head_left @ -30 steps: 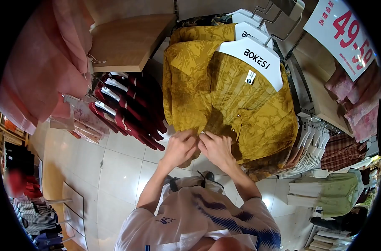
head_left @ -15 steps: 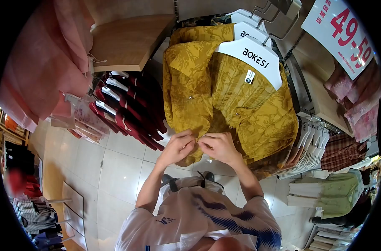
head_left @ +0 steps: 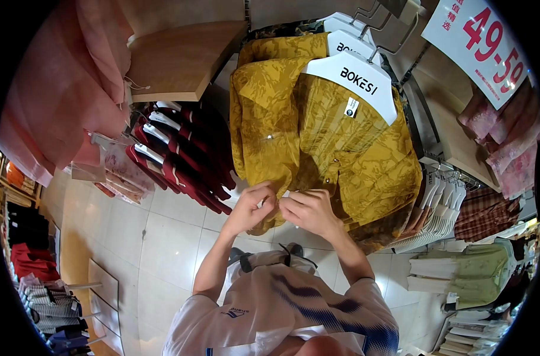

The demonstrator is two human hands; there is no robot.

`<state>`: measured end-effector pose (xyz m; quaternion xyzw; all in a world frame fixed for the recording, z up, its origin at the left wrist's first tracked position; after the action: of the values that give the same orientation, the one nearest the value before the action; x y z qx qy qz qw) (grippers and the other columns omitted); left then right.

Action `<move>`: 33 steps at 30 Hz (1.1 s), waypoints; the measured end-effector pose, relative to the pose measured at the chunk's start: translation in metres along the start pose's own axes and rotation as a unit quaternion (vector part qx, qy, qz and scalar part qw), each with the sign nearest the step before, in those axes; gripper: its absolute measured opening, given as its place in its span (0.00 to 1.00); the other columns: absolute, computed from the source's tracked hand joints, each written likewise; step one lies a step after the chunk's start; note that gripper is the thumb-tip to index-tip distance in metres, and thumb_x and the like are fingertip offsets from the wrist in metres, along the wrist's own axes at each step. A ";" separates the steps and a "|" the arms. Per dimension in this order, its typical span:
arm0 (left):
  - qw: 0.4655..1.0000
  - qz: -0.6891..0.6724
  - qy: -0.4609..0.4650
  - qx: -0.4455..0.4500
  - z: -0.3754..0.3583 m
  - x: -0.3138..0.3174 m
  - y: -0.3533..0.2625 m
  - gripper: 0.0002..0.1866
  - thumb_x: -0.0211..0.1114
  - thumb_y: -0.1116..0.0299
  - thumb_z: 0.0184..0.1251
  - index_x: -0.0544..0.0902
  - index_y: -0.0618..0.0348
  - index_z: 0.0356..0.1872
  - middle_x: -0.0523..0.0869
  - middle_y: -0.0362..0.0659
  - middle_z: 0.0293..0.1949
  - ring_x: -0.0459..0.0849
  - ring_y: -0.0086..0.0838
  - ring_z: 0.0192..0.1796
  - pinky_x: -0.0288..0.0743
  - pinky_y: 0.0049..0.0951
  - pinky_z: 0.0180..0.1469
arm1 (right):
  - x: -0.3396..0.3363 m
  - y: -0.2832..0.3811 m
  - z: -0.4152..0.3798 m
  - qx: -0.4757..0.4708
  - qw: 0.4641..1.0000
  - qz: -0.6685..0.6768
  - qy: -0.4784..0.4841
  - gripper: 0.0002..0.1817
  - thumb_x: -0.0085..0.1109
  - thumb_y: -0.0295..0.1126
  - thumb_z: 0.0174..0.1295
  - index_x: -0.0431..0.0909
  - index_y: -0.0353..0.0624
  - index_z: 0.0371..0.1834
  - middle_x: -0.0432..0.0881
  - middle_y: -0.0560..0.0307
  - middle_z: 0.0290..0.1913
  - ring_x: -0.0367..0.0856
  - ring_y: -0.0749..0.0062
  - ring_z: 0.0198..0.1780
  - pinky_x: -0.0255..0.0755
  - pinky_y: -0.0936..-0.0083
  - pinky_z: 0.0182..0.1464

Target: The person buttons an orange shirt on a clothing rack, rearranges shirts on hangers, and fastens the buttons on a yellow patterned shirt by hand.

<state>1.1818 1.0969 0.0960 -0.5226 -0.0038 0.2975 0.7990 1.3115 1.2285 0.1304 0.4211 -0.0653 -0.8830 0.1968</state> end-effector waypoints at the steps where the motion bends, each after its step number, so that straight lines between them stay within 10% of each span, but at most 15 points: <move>1: 1.000 0.000 0.000 0.000 -0.001 0.001 0.006 0.04 0.60 0.77 0.63 0.75 0.66 0.31 0.76 0.48 0.31 0.77 0.38 0.33 0.70 0.32 0.37 | -0.002 0.002 0.002 -0.016 0.999 0.011 -0.028 0.05 0.68 0.25 0.49 0.81 0.45 0.27 0.77 0.62 0.24 0.77 0.67 0.21 0.72 0.73 0.23; 8: 0.984 -0.110 -0.084 -0.114 -0.008 0.005 0.022 0.06 0.56 0.75 0.74 0.75 0.66 0.34 0.76 0.41 0.32 0.75 0.25 0.34 0.69 0.24 0.41 | -0.009 -0.001 0.006 0.086 0.994 0.067 -0.030 0.03 0.67 0.27 0.53 0.82 0.43 0.27 0.80 0.59 0.24 0.77 0.63 0.20 0.71 0.73 0.23; 13: 0.950 -0.181 -0.176 -0.185 -0.010 0.000 0.029 0.06 0.54 0.74 0.77 0.75 0.65 0.37 0.75 0.38 0.37 0.70 0.19 0.36 0.66 0.22 0.39 | -0.002 -0.010 -0.002 0.226 0.956 -0.095 0.160 0.15 0.70 0.40 0.56 0.79 0.43 0.39 0.82 0.59 0.35 0.82 0.56 0.31 0.75 0.65 0.32; 18: 0.981 -0.061 -0.166 -0.083 -0.001 0.010 0.016 0.06 0.54 0.75 0.77 0.74 0.66 0.38 0.72 0.37 0.38 0.67 0.17 0.36 0.62 0.18 0.37 | 0.017 -0.001 -0.007 0.100 0.985 -0.040 0.134 0.21 0.71 0.43 0.54 0.77 0.36 0.37 0.76 0.47 0.44 0.78 0.52 0.48 0.75 0.60 0.48; 27: 0.963 -0.027 -0.266 -0.024 0.010 0.008 0.001 0.05 0.56 0.77 0.75 0.74 0.69 0.37 0.76 0.46 0.37 0.73 0.27 0.33 0.68 0.24 0.36 | 0.037 -0.011 -0.021 0.219 0.972 0.027 0.084 0.14 0.67 0.36 0.57 0.79 0.37 0.40 0.84 0.47 0.39 0.84 0.48 0.39 0.78 0.57 0.38; 33: 0.949 -0.068 -0.305 -0.034 0.009 0.004 -0.001 0.04 0.53 0.78 0.77 0.74 0.69 0.39 0.75 0.42 0.42 0.72 0.21 0.36 0.67 0.19 0.37 | 0.034 -0.009 -0.021 0.308 0.942 0.131 -0.041 0.09 0.68 0.28 0.62 0.75 0.39 0.38 0.83 0.50 0.32 0.83 0.63 0.28 0.73 0.71 0.28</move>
<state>1.1826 1.1063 0.0994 -0.4320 -0.2925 0.3874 0.7601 1.3062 1.2238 0.0901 0.4125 -0.3964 -0.8027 0.1684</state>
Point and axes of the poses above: each hand's wrist, its own z-axis towards the middle knuckle, its own x-axis out of the palm, y = z × x, the point moved 2 cm from there along z, towards the middle knuckle
